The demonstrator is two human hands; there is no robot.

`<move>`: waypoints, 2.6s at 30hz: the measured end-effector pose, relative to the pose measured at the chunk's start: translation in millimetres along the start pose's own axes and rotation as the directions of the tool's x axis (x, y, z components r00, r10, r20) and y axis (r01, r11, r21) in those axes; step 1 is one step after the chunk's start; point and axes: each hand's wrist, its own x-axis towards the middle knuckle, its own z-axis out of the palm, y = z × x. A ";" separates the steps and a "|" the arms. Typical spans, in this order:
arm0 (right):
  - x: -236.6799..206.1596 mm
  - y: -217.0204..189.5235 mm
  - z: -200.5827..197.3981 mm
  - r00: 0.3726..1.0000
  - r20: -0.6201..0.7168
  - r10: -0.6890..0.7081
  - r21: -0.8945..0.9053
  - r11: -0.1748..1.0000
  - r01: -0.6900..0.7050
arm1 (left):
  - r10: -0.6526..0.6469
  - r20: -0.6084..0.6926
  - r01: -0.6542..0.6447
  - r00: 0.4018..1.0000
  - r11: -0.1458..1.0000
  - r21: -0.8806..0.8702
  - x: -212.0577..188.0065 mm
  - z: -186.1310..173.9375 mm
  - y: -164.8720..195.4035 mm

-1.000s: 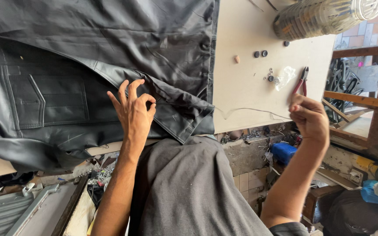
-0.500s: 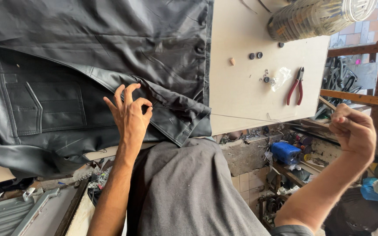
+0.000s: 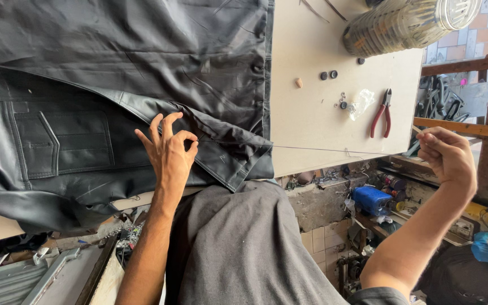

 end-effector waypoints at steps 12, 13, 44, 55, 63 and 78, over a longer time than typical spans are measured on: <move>20.9 0.7 120.5 0.981 0.177 -0.074 -0.447 0.882 0.147 | 0.121 -0.005 -0.121 0.993 0.993 0.003 -1.7 -1.4 -5.9; 17.7 4.9 150.5 0.942 0.312 -0.121 -0.300 0.929 0.219 | 0.125 -0.014 -0.125 0.992 0.992 -0.010 -3.3 -1.2 -6.7; -84.4 62.8 436.4 0.779 0.615 -0.121 0.054 0.992 0.112 | -0.336 0.147 0.295 0.930 0.450 -0.843 -35.1 38.1 -27.9; -100.1 45.1 431.3 0.802 0.559 -0.208 -0.033 0.962 0.272 | -0.317 0.169 0.269 0.933 0.307 -0.913 -29.3 37.2 -20.2; -113.4 23.3 430.7 0.779 0.508 -0.367 -0.220 0.819 0.529 | -0.277 0.230 0.301 0.933 0.247 -0.921 -32.9 45.2 -35.6; -118.7 28.6 434.1 0.684 0.557 -0.470 -0.144 0.757 0.637 | -0.234 0.234 0.291 0.944 0.251 -0.923 -35.5 49.8 -45.8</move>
